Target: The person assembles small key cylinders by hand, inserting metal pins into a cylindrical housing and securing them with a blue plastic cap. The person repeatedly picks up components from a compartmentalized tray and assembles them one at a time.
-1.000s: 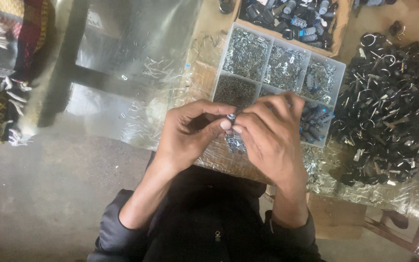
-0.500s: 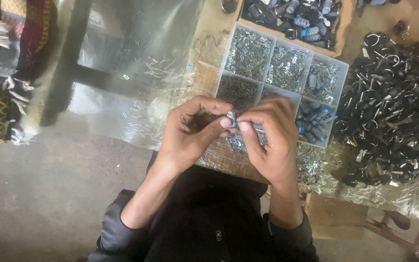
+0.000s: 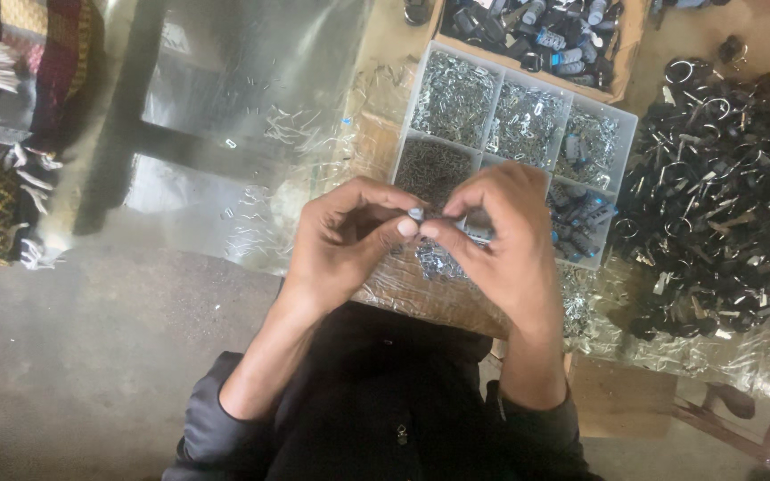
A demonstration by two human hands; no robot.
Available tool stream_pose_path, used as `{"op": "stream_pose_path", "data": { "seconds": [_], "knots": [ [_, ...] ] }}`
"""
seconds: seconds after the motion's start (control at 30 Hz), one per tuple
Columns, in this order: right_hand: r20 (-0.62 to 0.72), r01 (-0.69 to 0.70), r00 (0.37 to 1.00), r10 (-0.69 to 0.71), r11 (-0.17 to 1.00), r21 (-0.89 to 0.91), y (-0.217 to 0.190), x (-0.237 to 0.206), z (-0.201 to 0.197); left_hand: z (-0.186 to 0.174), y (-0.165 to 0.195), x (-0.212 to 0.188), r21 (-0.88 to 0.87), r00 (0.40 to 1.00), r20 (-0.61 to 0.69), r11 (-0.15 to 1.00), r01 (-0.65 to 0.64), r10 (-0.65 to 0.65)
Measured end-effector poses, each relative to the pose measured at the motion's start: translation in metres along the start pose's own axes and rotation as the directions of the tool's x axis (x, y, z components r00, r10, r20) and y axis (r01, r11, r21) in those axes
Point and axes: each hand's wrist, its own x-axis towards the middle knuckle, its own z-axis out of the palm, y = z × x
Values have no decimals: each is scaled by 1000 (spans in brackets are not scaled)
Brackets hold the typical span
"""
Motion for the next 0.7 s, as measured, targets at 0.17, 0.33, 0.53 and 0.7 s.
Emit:
{"op": "stream_pose_path", "data": {
  "seconds": [0.17,0.33,0.53,0.7],
  "knots": [
    [-16,17,1000,-24,933,-360,9,17,6,-2,10,6,-54,993,-116,998,-21,15],
    [46,36,999,-15,867,-498,2,26,14,2,18,11,-99,987,-154,995,20,-35],
    [-27,-13,1000,2,921,-389,-7,32,8,4,21,14,-93,991,-124,995,39,-51],
    [-51,-30,998,26,997,-73,-18,31,-1,11,19,18,-22,995,-104,1000,5,-7]
  ]
}}
